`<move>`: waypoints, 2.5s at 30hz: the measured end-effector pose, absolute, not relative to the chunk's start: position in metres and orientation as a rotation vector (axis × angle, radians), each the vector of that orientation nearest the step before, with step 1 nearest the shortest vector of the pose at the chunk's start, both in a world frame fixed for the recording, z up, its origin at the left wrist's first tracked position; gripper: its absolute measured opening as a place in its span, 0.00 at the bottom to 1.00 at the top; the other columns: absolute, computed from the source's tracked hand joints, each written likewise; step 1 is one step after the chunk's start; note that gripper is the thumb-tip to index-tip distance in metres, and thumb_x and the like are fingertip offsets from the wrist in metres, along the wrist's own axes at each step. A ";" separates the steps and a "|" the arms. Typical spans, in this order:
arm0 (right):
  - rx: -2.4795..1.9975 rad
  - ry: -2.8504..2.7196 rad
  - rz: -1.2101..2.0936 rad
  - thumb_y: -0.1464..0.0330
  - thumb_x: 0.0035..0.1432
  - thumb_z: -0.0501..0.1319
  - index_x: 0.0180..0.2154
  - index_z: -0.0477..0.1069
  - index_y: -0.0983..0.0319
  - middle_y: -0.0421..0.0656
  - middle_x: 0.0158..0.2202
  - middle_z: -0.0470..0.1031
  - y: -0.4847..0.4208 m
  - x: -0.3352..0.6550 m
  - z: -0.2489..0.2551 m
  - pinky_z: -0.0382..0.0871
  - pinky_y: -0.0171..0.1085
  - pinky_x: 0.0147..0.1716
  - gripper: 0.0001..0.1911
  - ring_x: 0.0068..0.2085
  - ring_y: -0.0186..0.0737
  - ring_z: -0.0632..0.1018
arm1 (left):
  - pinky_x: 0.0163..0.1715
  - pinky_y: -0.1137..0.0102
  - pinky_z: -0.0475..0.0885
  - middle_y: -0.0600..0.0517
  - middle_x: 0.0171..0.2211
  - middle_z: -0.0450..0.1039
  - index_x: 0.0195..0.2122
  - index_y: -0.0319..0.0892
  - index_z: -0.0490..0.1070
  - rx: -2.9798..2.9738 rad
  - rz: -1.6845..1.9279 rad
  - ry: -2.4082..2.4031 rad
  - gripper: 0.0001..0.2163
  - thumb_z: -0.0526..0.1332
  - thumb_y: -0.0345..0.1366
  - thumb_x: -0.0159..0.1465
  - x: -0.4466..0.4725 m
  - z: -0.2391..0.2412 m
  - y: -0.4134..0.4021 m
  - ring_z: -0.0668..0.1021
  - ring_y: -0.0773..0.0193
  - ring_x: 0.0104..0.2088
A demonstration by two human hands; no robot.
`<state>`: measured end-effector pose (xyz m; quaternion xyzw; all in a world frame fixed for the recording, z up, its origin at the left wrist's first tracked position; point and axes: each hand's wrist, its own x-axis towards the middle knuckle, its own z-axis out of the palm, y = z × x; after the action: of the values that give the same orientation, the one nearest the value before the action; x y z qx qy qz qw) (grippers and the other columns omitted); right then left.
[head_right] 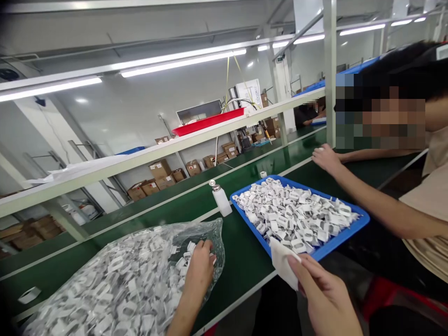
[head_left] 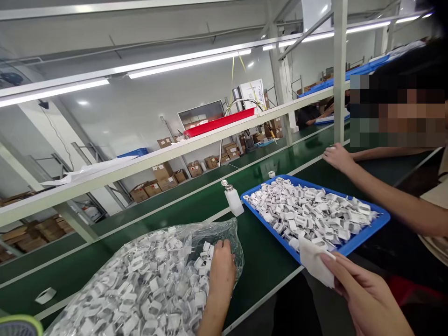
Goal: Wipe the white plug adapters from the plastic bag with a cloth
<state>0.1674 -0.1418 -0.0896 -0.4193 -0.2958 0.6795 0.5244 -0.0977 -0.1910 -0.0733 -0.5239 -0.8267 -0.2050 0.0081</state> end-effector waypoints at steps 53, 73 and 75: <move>-0.851 -2.603 0.866 0.73 0.66 0.50 0.59 0.72 0.65 0.48 0.40 0.83 -0.138 0.085 -0.109 0.73 0.44 0.40 0.23 0.42 0.52 0.83 | 0.42 0.64 0.73 0.48 0.39 0.79 0.40 0.46 0.77 -1.922 -1.295 -2.524 0.19 0.50 0.24 0.58 -0.074 -0.142 -0.196 0.80 0.55 0.40; -0.774 -1.958 1.298 0.64 0.72 0.48 0.35 0.76 0.60 0.43 0.37 0.81 -0.141 0.078 -0.118 0.63 0.34 0.34 0.20 0.38 0.42 0.81 | 0.39 0.65 0.73 0.49 0.37 0.81 0.41 0.43 0.78 -1.996 -1.425 -2.594 0.17 0.56 0.27 0.53 -0.083 -0.121 -0.196 0.81 0.57 0.37; -0.777 -1.778 1.405 0.58 0.72 0.46 0.31 0.74 0.62 0.40 0.31 0.77 -0.142 0.076 -0.119 0.63 0.32 0.33 0.25 0.33 0.37 0.77 | 0.39 0.67 0.75 0.49 0.38 0.82 0.42 0.43 0.78 -1.906 -1.752 -2.567 0.15 0.59 0.30 0.55 -0.080 -0.123 -0.200 0.83 0.57 0.38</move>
<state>0.0758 -0.1416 -0.1189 -0.3019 -0.6911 0.5462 0.3645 -0.0800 -0.2003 -0.1227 -0.5063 -0.6819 -0.4652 -0.2496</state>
